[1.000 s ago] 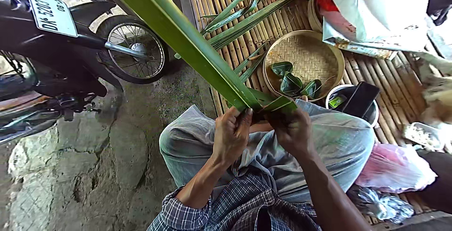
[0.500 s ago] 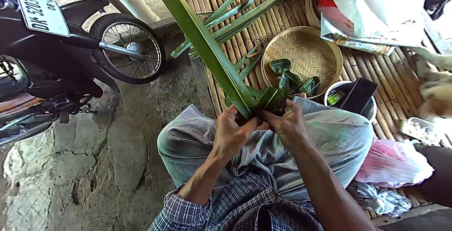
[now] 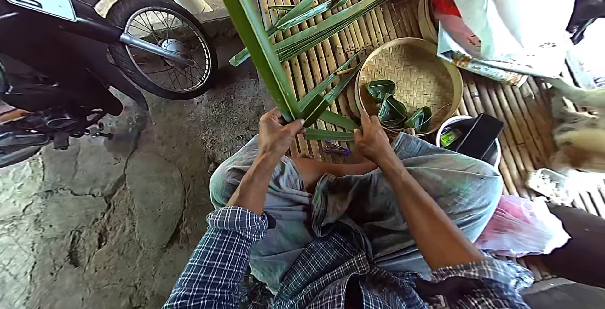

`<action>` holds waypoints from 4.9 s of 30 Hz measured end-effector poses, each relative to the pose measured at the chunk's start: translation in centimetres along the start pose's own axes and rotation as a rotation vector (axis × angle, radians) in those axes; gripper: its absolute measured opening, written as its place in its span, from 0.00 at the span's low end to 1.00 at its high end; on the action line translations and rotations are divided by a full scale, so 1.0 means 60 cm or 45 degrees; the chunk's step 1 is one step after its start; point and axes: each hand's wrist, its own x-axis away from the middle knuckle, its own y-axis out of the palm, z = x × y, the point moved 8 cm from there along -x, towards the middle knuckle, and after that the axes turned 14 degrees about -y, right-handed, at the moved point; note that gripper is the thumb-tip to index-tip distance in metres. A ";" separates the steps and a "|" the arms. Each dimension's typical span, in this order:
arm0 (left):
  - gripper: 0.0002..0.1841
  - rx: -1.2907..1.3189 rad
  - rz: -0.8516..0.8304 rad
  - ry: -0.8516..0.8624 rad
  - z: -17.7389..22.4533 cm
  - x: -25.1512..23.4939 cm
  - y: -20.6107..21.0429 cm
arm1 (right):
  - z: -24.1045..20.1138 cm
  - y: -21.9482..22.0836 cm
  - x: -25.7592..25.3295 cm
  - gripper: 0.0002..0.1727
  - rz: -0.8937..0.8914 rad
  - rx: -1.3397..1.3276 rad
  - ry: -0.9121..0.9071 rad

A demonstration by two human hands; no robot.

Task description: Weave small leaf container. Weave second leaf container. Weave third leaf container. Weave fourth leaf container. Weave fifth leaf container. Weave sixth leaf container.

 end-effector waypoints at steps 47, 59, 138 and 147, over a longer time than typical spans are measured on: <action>0.20 -0.923 -0.199 0.203 -0.044 0.020 0.063 | -0.194 -0.030 -0.020 0.16 -0.369 0.376 -0.834; 0.26 -0.871 -0.282 0.349 -0.027 0.028 0.070 | -0.184 -0.010 -0.022 0.13 -0.459 0.068 -0.788; 0.10 0.597 0.004 0.000 0.045 0.127 0.149 | -0.130 -0.059 0.124 0.19 1.221 -1.860 0.131; 0.09 0.449 0.093 0.204 0.062 0.147 0.146 | -0.140 -0.095 0.131 0.28 1.341 -1.478 0.037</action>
